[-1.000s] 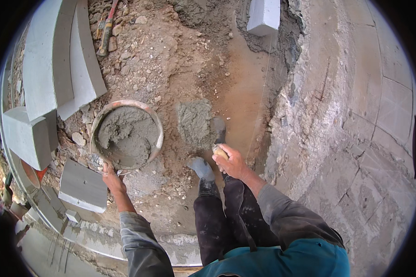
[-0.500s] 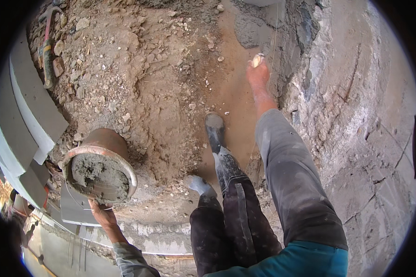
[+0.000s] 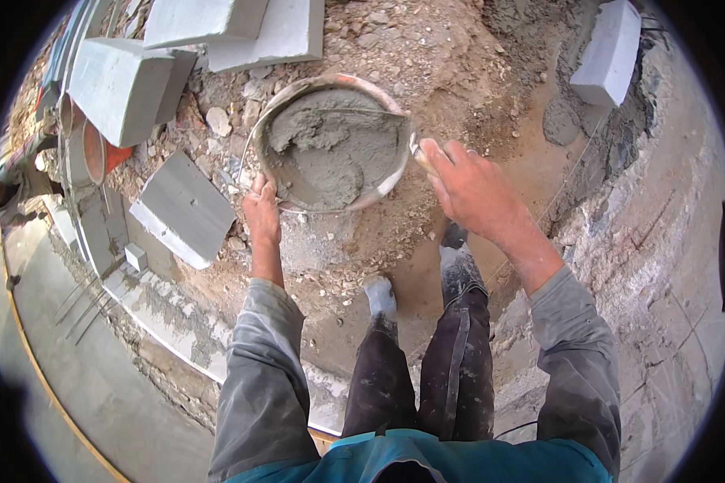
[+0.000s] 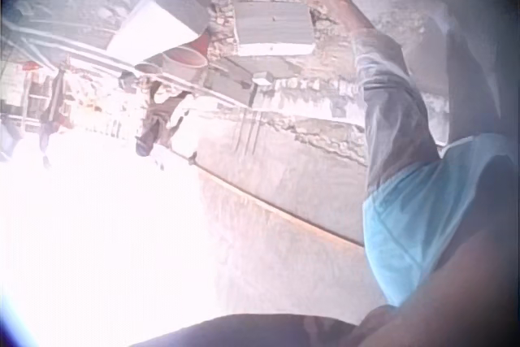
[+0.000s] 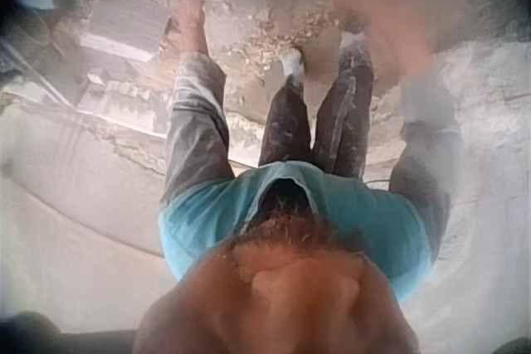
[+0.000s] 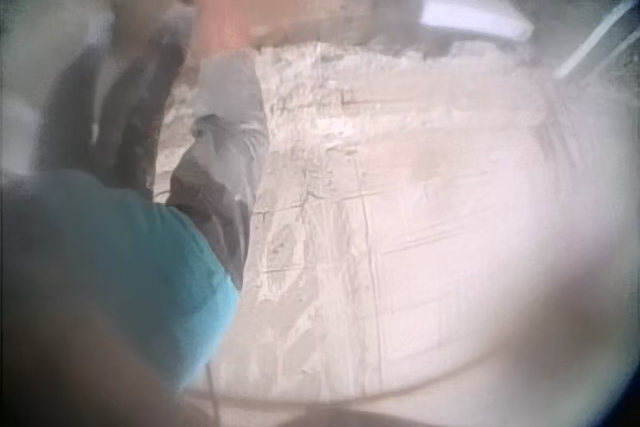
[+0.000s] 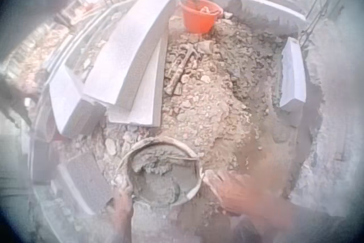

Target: The person scoops wet cement from a bucket using a trowel and spreads it onto the ground to prepare a base. They then place a long white concrete block onto the cement, adjust its position, and tap it into place with a hammer. The person continues to apply cement around the block to secure it.

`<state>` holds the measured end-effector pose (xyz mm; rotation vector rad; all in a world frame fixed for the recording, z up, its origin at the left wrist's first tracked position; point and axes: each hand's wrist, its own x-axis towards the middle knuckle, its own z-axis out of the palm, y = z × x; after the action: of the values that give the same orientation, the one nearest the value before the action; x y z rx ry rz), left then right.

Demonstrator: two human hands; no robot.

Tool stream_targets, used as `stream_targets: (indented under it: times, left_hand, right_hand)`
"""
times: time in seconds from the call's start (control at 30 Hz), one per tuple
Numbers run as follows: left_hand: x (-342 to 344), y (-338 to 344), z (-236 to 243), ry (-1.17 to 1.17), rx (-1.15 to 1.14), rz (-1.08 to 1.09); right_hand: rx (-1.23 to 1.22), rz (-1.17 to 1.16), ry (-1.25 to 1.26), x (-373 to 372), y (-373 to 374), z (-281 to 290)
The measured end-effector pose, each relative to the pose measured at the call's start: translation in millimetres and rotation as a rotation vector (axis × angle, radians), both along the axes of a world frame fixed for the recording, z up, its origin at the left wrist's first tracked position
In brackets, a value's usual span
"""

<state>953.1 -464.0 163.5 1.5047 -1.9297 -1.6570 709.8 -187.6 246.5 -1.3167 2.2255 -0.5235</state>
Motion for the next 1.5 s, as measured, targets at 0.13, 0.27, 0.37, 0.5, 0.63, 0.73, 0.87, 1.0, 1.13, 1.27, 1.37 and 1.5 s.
stream_targets:
  times: [0.13, 0.27, 0.37, 0.5, 0.63, 0.73, 0.87, 1.0, 1.13, 1.27, 1.37, 1.5]
  left_hand:
    - [-9, 6, -9, 0.168, 0.012, 0.113]
    - [2, 11, -10, 0.134, -0.107, 0.12]
    - [-9, 27, 19, 0.057, -0.123, 0.122]
    - [-37, 62, 33, 0.039, -0.265, 0.018]
    - [-28, 73, 24, 0.125, -0.364, 0.019]
    - [-41, 77, 42, 0.077, -0.208, 0.018]
    - [-51, 75, 29, 0.062, -0.273, -0.075]
    - [-25, 28, 15, 0.087, -0.06, 0.019]
    - [-10, -8, 6, -0.044, -0.022, 0.05]
    - [-5, -13, 10, 0.059, 0.052, 0.043]
    - [8, -24, 4, 0.043, 0.036, 0.027]
    - [0, -21, 1, 0.045, 0.093, 0.028]
  right_hand:
    - [0.106, 0.244, 0.222, 32, -87, -40]
    - [0.181, 0.362, 0.122, 62, -69, -21]
    - [0.213, 0.184, 0.048, 50, -45, -2]
    - [0.014, -0.083, -0.155, 69, -17, -73]
    - [0.21, -0.366, -0.925, 98, -52, -48]
    - [0.077, -0.49, -1.153, 111, -39, -46]
    - [-0.199, -0.638, -1.334, 118, -6, -42]
    - [-0.318, -0.602, -1.309, 138, 28, -35]
    - [-0.369, -0.851, -1.37, 147, 97, -29]
    - [-0.415, -1.293, -1.264, 149, 160, -48]
    - [-0.393, -1.56, -0.932, 131, 188, -116]
    - [-0.043, -1.599, -0.139, 42, 234, -272]
